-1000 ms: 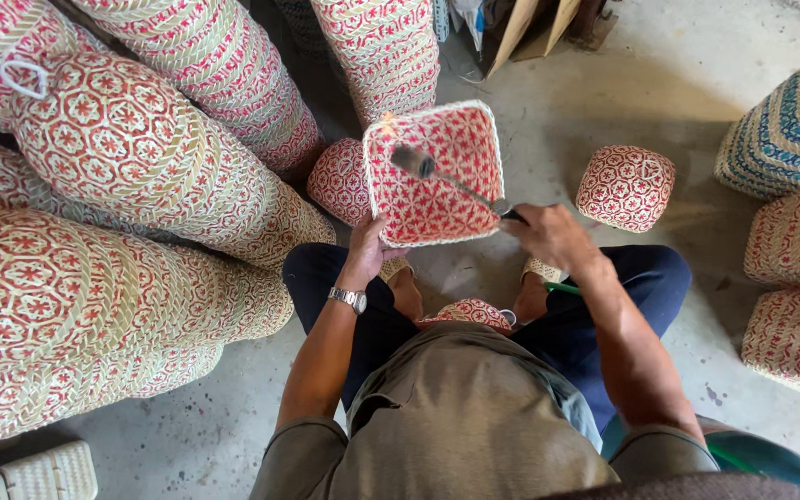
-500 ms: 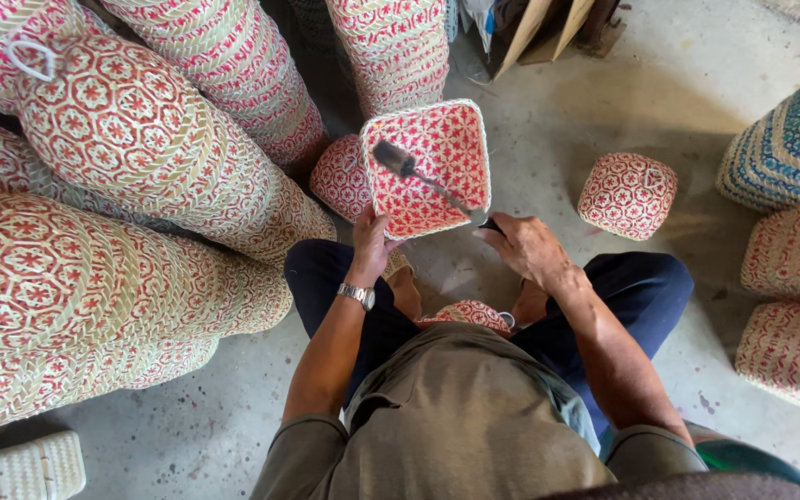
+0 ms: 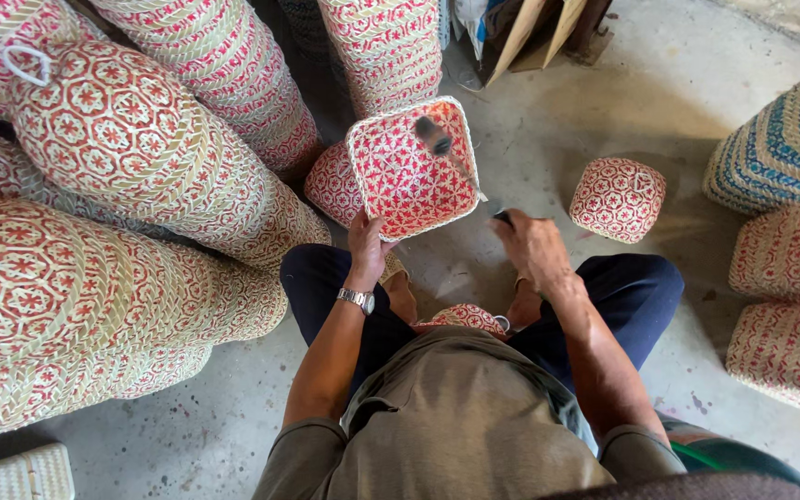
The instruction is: The person uses a blowtorch to apply heat to the edges of small woven baskets. They pick up each basket, rotate it to expose all sides to the flame, and then place it back down. The task is performed repeatedly on multiple identical baskets.
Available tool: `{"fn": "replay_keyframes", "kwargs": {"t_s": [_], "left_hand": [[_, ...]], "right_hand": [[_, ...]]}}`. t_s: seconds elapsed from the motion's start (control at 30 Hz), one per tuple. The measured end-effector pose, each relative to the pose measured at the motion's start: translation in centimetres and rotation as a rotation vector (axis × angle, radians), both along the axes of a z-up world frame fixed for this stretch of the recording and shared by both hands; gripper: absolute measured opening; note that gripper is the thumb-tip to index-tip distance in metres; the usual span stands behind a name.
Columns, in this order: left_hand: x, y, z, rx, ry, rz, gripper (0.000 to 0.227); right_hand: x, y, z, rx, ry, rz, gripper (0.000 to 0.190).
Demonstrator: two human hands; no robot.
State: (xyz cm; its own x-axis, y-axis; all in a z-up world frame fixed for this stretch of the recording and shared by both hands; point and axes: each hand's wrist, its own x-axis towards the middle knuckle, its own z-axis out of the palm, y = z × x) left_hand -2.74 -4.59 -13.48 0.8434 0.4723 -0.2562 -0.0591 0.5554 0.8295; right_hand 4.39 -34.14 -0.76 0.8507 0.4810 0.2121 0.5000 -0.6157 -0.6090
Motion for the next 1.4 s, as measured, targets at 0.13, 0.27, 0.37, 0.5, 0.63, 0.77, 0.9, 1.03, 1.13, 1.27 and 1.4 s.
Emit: {"fn": "replay_keyframes", "kwargs": {"t_s": [0.13,0.27,0.37,0.5,0.63,0.77,0.9,1.03,1.13,1.27,1.4], "left_hand": [[0.6,-1.2,0.2,0.003,-0.051,0.015,0.046],[0.5,-1.6,0.4,0.004,-0.124,0.026,0.046],[0.7,-1.4,0.5,0.026,-0.129,0.067,0.051],[1.3,-0.7,0.7,0.014,-0.097,0.136,0.05],[1.1,-0.1,0.8,0.073,-0.17,0.157,0.05],[1.2,-0.3,1.0,0.109,-0.179,0.139,0.05],[1.0,-1.2,1.1,0.108,-0.134,0.115,0.057],[1.3,-1.2,1.2,0.09,-0.173,0.117,0.058],[1.4,-0.1,1.2,0.1,-0.185,0.167,0.058],[1.1,1.3,1.2,0.116,-0.252,0.188,0.057],[1.7,1.5,1.7,0.12,-0.195,0.219,0.061]], "right_hand": [[0.2,2.0,-0.9,-0.014,0.043,0.055,0.034],[0.8,3.1,-1.0,-0.073,0.13,-0.023,0.039],[0.6,2.5,-1.2,-0.032,0.181,0.166,0.031],[0.3,1.9,-1.7,-0.138,0.176,0.081,0.033],[0.4,1.1,-2.2,-0.121,0.125,0.116,0.036],[1.2,1.4,-1.8,-0.173,0.126,-0.055,0.042],[2.2,2.4,-0.4,-0.085,0.033,0.02,0.042],[1.4,1.6,0.8,-0.111,0.222,0.176,0.034],[0.4,0.3,0.9,-0.066,0.195,0.215,0.03],[0.3,-0.7,0.1,-0.069,0.004,0.078,0.031],[0.8,-1.3,0.4,-0.124,0.089,0.102,0.034]]}}
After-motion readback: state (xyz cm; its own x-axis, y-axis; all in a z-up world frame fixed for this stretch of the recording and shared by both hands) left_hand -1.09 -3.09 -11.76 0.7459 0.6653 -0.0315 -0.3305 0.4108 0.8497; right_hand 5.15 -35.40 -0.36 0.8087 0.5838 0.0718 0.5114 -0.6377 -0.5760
